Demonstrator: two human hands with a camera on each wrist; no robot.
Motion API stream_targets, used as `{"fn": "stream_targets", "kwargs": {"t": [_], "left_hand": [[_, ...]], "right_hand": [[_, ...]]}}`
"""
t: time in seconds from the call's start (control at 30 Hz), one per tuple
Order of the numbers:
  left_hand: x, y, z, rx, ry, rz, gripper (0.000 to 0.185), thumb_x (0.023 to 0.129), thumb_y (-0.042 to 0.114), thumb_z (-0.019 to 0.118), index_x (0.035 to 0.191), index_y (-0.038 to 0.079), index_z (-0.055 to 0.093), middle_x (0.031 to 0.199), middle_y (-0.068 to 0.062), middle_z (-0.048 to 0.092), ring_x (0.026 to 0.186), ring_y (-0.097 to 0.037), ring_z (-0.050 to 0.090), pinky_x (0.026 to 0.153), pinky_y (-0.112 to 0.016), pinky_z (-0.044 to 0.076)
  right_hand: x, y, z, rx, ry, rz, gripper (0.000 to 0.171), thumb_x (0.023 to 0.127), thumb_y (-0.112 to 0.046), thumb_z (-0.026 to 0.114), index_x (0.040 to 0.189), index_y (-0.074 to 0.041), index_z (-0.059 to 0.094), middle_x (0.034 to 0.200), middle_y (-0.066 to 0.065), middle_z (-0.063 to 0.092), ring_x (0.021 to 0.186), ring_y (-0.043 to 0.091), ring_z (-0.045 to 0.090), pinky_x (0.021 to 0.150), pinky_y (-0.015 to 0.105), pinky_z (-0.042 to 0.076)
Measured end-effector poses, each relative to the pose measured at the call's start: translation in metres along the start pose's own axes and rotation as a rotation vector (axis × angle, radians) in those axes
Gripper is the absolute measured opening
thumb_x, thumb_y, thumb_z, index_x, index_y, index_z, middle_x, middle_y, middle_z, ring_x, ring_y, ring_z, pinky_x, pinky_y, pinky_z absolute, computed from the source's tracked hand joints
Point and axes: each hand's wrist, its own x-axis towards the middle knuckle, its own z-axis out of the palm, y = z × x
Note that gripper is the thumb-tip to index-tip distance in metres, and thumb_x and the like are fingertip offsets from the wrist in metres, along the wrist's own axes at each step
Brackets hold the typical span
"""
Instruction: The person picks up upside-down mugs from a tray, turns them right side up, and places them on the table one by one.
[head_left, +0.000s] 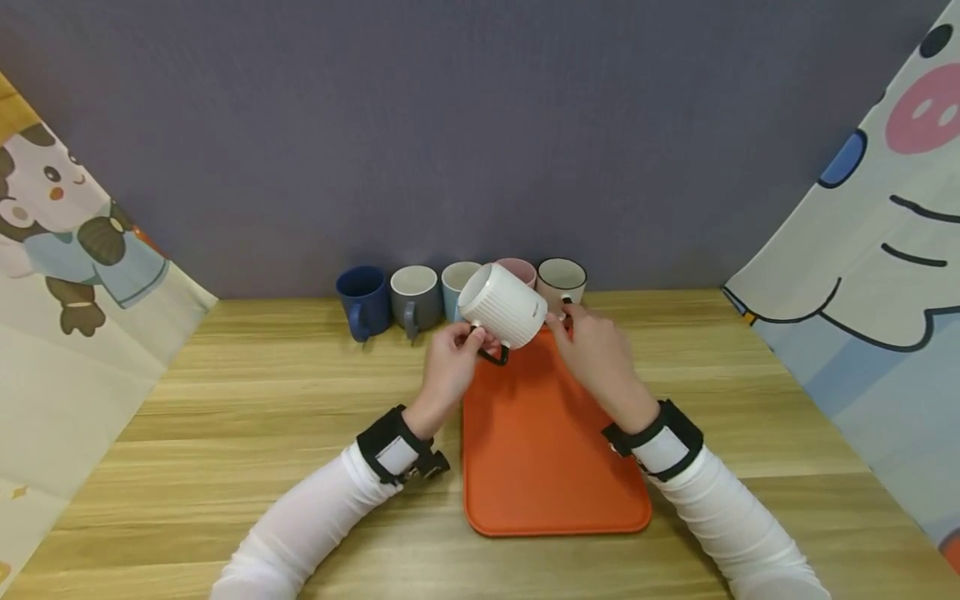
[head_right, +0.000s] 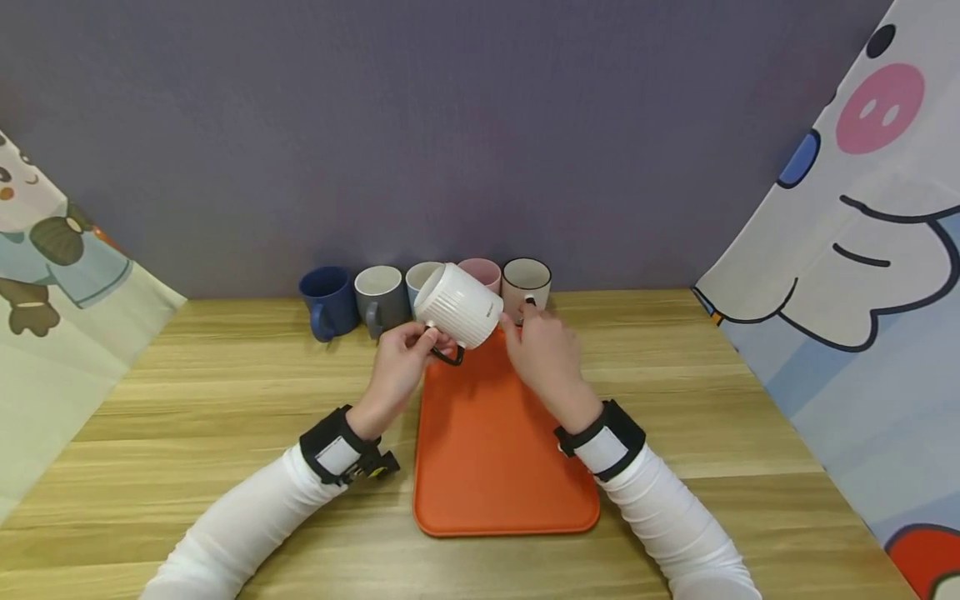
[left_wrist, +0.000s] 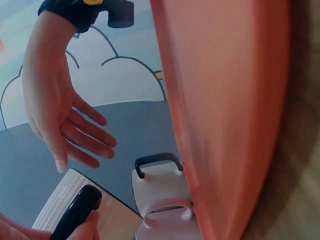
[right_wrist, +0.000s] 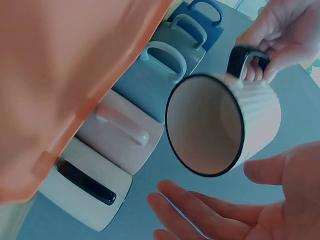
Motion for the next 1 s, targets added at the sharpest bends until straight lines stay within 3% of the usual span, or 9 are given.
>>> {"fn": "stream_targets", "kwargs": {"t": [0.1,0.23,0.53,0.8,1.0], "left_hand": [[0.005,0.000,0.004,-0.038,0.035,-0.003,0.017,0.095,0.000,0.051,0.097,-0.015,0.060,0.093,-0.027,0.065,0.080,-0.024,0.067,0.082,-0.043,0.054],[0.010,0.003,0.010,-0.087,0.065,-0.003,0.017,0.095,-0.002,0.050,0.097,-0.016,0.059,0.091,-0.026,0.064,0.077,-0.020,0.066,0.079,-0.040,0.055],[0.019,0.008,0.022,-0.155,0.090,-0.001,0.020,0.097,0.001,0.048,0.094,-0.015,0.059,0.086,-0.018,0.063,0.076,-0.019,0.064,0.078,-0.036,0.056],[0.024,0.011,0.031,-0.119,0.141,-0.008,0.022,0.097,0.004,0.048,0.096,-0.012,0.063,0.087,-0.018,0.066,0.071,-0.011,0.062,0.065,-0.022,0.051],[0.024,0.013,0.035,-0.172,0.143,-0.015,0.022,0.097,0.003,0.048,0.095,-0.014,0.062,0.080,-0.009,0.062,0.070,-0.010,0.061,0.072,-0.032,0.054]], "right_hand": [[-0.001,-0.002,0.002,-0.014,-0.018,0.000,0.047,0.097,-0.039,0.050,0.114,0.003,0.063,0.089,0.018,0.069,0.071,0.036,0.064,0.055,0.046,0.050],[-0.003,-0.007,0.003,-0.037,-0.041,-0.001,0.042,0.097,-0.040,0.050,0.106,-0.002,0.067,0.080,0.020,0.068,0.067,0.038,0.063,0.049,0.045,0.046],[-0.001,-0.021,0.006,-0.011,-0.029,-0.029,0.044,0.097,-0.046,0.048,0.089,-0.008,0.068,0.068,0.016,0.064,0.061,0.035,0.062,0.044,0.040,0.041],[0.002,-0.030,0.007,-0.007,-0.039,-0.044,0.042,0.098,-0.042,0.046,0.076,-0.012,0.065,0.061,0.010,0.060,0.061,0.033,0.062,0.046,0.040,0.040],[0.005,-0.035,0.012,0.001,-0.016,-0.047,0.047,0.099,-0.041,0.045,0.064,-0.012,0.059,0.052,0.005,0.049,0.052,0.029,0.055,0.043,0.035,0.034]]}}
